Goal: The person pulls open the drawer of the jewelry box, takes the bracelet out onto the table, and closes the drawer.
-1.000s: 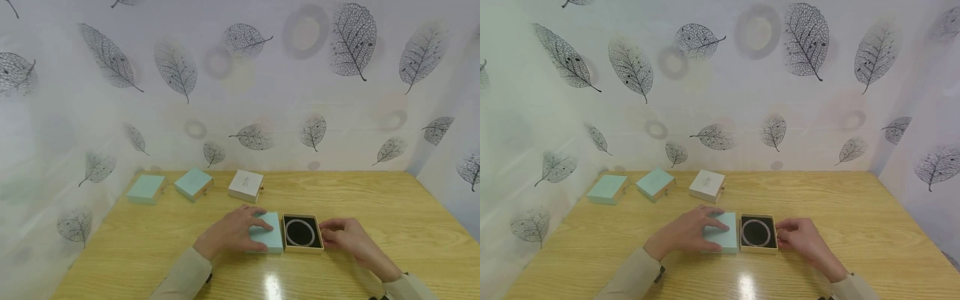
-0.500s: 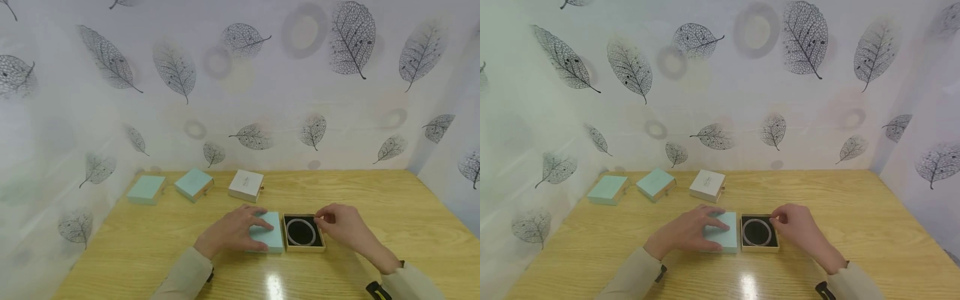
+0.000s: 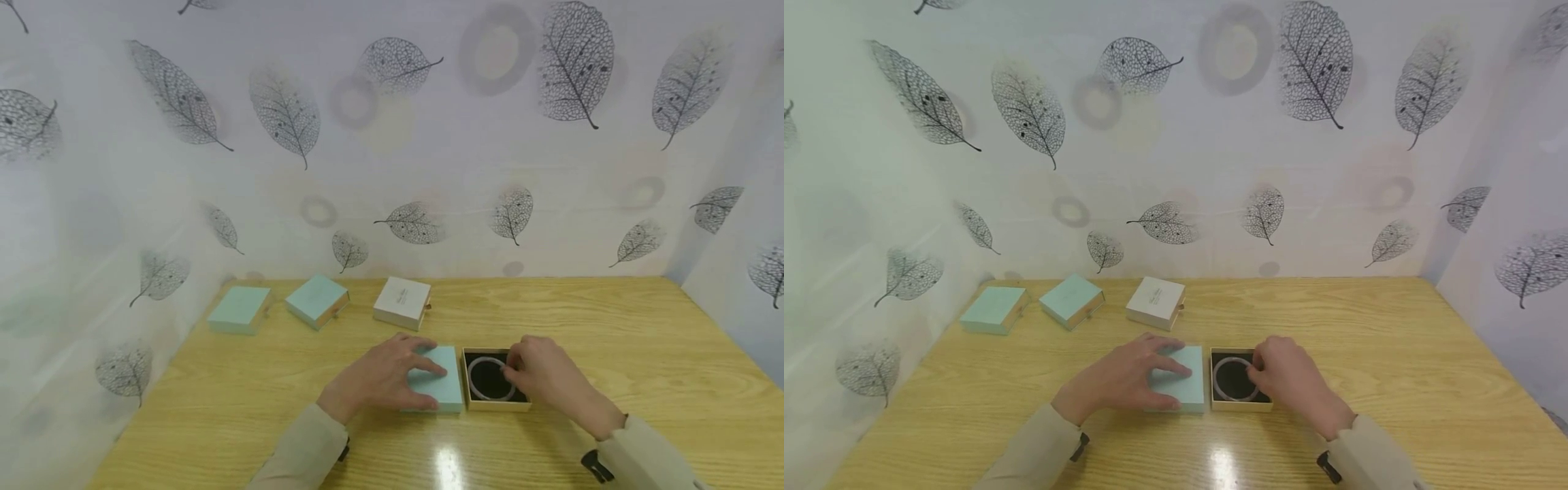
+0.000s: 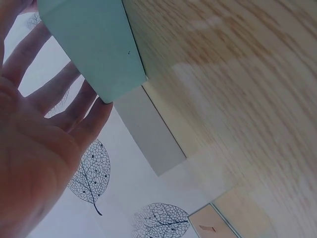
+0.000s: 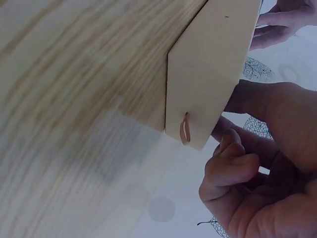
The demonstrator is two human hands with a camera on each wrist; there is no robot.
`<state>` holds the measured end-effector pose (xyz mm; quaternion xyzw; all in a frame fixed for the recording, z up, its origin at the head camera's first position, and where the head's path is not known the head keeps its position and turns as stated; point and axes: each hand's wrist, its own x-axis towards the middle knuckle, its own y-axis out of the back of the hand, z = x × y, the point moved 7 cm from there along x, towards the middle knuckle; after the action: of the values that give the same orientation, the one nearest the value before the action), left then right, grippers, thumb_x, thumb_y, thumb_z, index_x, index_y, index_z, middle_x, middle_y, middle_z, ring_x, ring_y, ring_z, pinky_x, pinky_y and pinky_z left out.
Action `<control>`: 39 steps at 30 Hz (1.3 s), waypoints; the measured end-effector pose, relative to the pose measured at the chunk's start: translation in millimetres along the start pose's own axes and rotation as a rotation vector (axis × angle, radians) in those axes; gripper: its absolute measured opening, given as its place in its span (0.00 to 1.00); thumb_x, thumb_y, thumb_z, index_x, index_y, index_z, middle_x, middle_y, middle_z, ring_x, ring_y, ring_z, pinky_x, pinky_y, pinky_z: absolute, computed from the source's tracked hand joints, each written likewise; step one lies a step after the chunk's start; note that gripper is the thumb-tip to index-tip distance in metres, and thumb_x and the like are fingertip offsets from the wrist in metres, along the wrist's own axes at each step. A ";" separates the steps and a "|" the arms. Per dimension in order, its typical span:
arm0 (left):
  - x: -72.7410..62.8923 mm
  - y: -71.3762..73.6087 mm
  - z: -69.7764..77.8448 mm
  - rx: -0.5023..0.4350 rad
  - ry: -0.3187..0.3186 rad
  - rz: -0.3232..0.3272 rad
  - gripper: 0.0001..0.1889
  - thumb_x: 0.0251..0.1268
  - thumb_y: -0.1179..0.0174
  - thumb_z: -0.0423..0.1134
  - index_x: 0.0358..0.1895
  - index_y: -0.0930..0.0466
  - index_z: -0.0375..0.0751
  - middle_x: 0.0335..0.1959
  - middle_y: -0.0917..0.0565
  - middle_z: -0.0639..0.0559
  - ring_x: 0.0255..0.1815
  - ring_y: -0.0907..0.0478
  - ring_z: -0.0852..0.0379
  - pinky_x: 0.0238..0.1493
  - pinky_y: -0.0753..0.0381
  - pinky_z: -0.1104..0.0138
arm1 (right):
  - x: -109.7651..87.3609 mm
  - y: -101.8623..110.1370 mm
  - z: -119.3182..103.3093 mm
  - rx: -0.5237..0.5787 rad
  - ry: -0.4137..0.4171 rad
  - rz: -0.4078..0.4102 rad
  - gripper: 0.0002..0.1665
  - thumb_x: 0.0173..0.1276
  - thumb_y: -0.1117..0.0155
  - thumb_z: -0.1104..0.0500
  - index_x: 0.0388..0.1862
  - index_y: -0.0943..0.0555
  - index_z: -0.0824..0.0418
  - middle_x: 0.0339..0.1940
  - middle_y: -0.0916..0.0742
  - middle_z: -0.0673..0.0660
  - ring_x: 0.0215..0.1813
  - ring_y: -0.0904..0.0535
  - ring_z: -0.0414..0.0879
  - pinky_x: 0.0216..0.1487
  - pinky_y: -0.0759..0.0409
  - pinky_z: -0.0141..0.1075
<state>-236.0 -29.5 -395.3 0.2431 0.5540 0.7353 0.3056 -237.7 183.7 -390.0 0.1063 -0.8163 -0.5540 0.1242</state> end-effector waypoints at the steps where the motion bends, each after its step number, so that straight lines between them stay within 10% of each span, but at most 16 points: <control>1: 0.1 0.0 -0.3 -0.002 0.001 0.000 0.25 0.59 0.31 0.63 0.60 0.15 0.66 0.74 0.26 0.53 0.73 0.28 0.48 0.70 0.23 0.55 | 0.2 -0.2 1.0 0.020 -0.025 -0.008 0.07 0.62 0.27 0.60 0.25 0.14 0.59 0.25 0.17 0.49 0.25 0.26 0.38 0.26 0.25 0.33; 13: -0.6 -0.4 -1.4 -0.035 0.023 -0.014 0.25 0.59 0.31 0.63 0.60 0.16 0.66 0.75 0.27 0.54 0.73 0.29 0.49 0.69 0.23 0.54 | -7.4 13.4 5.7 0.159 -0.150 0.079 0.06 0.62 0.28 0.57 0.32 0.15 0.59 0.27 0.13 0.48 0.27 0.21 0.39 0.28 0.23 0.35; 25: -0.7 -2.2 -2.3 -0.045 0.025 -0.007 0.24 0.60 0.31 0.63 0.60 0.15 0.66 0.75 0.27 0.54 0.73 0.29 0.50 0.68 0.22 0.53 | -19.8 8.9 17.4 0.450 -0.256 0.002 0.14 0.68 0.31 0.62 0.49 0.13 0.68 0.36 0.08 0.58 0.28 0.13 0.43 0.28 0.14 0.33; 39: -0.6 -2.2 -2.4 -0.053 0.036 -0.012 0.24 0.59 0.30 0.63 0.60 0.15 0.66 0.75 0.26 0.55 0.72 0.29 0.50 0.68 0.22 0.54 | -23.2 25.1 42.7 0.439 -0.317 0.091 0.18 0.71 0.33 0.59 0.54 0.15 0.69 0.38 0.08 0.61 0.30 0.11 0.41 0.31 0.13 0.35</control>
<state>-236.8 -31.0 -398.1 0.2181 0.5413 0.7521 0.3062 -230.3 237.5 -383.8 0.0060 -0.9300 -0.3674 -0.0063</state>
